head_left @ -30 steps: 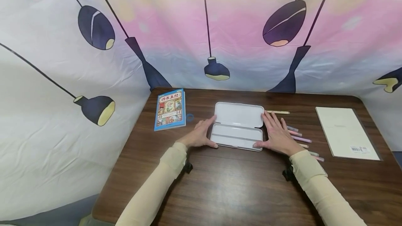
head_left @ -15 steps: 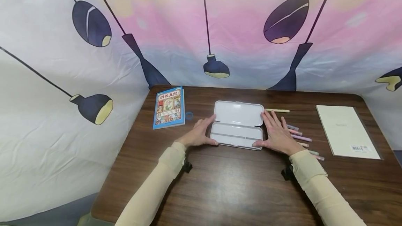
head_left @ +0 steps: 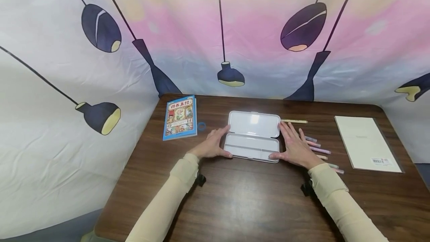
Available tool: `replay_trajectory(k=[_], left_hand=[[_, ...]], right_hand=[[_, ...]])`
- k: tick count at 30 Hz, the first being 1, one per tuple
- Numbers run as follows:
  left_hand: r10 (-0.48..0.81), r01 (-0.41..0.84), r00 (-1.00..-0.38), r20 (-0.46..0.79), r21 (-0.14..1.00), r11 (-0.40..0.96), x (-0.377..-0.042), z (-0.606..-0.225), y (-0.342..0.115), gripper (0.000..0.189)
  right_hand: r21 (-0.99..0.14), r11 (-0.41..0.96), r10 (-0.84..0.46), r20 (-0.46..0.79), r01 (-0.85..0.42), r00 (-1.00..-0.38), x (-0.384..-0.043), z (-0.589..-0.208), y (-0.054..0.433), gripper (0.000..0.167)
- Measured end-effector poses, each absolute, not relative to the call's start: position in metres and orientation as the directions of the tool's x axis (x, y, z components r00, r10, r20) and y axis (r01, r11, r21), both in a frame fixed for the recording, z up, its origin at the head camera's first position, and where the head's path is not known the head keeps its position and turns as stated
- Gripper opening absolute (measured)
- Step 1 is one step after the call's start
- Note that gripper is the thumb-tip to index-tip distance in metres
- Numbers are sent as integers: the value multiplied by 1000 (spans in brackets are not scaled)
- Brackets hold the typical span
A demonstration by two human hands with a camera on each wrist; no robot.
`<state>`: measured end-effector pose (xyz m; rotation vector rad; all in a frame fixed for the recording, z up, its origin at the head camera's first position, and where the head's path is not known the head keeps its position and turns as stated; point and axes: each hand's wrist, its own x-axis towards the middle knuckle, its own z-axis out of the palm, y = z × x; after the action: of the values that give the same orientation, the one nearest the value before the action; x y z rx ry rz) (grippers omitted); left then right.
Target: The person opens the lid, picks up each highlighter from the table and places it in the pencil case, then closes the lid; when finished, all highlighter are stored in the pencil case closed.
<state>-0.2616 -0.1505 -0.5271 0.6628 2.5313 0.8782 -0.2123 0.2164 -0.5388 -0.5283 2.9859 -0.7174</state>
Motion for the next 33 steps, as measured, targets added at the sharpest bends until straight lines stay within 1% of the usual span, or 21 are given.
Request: replay_trajectory(k=[6, 10, 13, 19, 24, 30, 33], left_hand=[[553, 320, -809, -199, 640, 699, -265, -527, -149, 122], [547, 321, -816, -186, 642, 697, -267, -525, -151, 121], [537, 314, -823, -185, 640, 701, -266, -524, -153, 122], [554, 322, -808, -200, 637, 701, -265, -528, -149, 121], [550, 309, -809, -208, 646, 698, -264, -529, -147, 121], [536, 276, -811, -234, 655, 703, -265, -526, -147, 122], [534, 275, -811, -238, 652, 707, -266, -526, -148, 122]], right_hand=[[-495, 825, -285, 50, -272, -957, -203, -526, 229, 128], [-537, 804, -254, 80, -256, -964, -192, -515, 246, 125], [-558, 793, -226, 101, -244, -969, -178, -511, 260, 124], [-578, 792, -150, 127, -196, -981, -139, -511, 293, 121], [-601, 779, -101, 163, -180, -981, -113, -513, 310, 114], [-595, 795, -45, 133, -116, -990, -87, -517, 325, 105], [-579, 810, -19, 139, -97, -990, -77, -518, 330, 95]])
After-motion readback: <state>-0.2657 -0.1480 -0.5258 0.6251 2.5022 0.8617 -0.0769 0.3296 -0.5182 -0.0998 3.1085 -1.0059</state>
